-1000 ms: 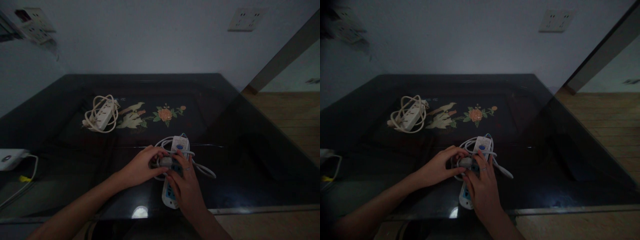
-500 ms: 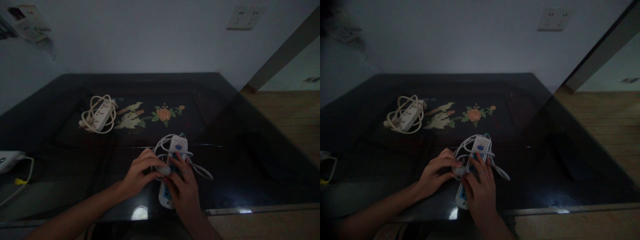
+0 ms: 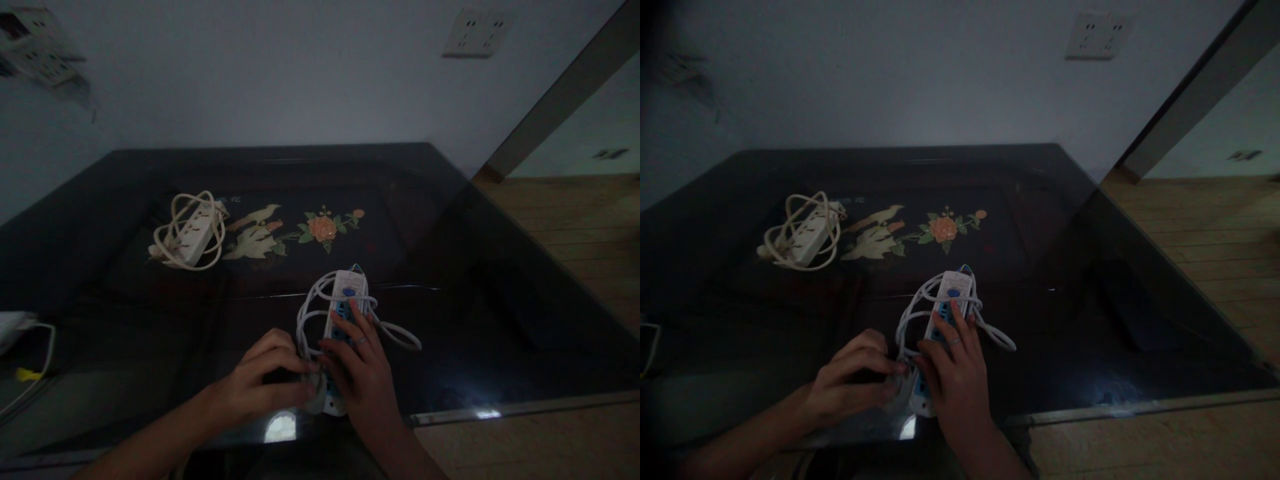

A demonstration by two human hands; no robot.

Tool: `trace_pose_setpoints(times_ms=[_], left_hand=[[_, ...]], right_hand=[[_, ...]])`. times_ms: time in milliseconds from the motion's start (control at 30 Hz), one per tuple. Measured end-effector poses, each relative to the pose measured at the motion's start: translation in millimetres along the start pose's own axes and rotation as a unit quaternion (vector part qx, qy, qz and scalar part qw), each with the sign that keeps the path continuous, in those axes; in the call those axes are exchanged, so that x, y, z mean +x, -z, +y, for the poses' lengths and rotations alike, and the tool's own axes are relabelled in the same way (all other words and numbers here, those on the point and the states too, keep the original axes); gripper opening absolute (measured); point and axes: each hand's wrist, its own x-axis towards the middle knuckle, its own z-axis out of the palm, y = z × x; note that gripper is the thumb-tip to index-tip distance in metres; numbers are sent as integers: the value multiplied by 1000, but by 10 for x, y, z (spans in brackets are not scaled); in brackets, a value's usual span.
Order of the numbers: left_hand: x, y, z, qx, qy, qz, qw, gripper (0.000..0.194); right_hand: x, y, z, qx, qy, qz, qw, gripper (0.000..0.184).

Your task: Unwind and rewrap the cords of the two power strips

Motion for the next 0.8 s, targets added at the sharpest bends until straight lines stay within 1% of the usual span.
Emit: trace_pose_setpoints(times_ms=[67,100,167,200,233,267,300,333,367,400,467,533,600,667,733,800], left_hand=[[-24,30,-12,55,-42,-47,997,29],[-35,44,-14,75,-52,-66,994,32],[-61,49,-5,92,-39,-95,990,38],[-75,34,6,95,-25,-105,990,42],[-89,5,21,98,-10,-111,989,50],[-99,-36,40,104,10,-111,988,59],[-103,-89,62,111,31,-109,987,66],[-101,-148,85,120,51,-107,986,73],[-92,-211,108,130,68,-104,984,77],[-78,-271,130,139,80,-102,982,79],[-43,-366,163,154,91,-97,979,80],[-15,-408,177,166,89,-98,977,78],[-1,-399,178,173,84,-109,975,79],[1,-366,175,177,80,-120,974,78],[-6,-334,173,174,78,-123,974,74],[-18,-318,170,165,79,-118,976,69]], right_hand=[[-8,66,-15,2,16,-22,1000,26],[-15,131,-26,10,27,-35,999,32],[-23,319,-36,40,49,-60,996,43],[-19,428,-25,55,51,-69,995,45],[-5,535,2,66,40,-64,995,44],[18,627,50,64,5,-39,997,41],[49,699,117,55,-41,5,998,35],[84,743,203,46,-93,52,993,30],[119,761,300,40,-135,84,986,25],[150,756,401,43,-165,93,981,23],[191,700,583,76,-208,50,974,29],[194,631,691,125,-227,-17,966,36],[168,584,710,174,-221,-79,956,39],[131,558,669,200,-187,-126,953,39],[104,536,608,194,-149,-141,959,37],[102,501,555,181,-128,-127,967,33]])
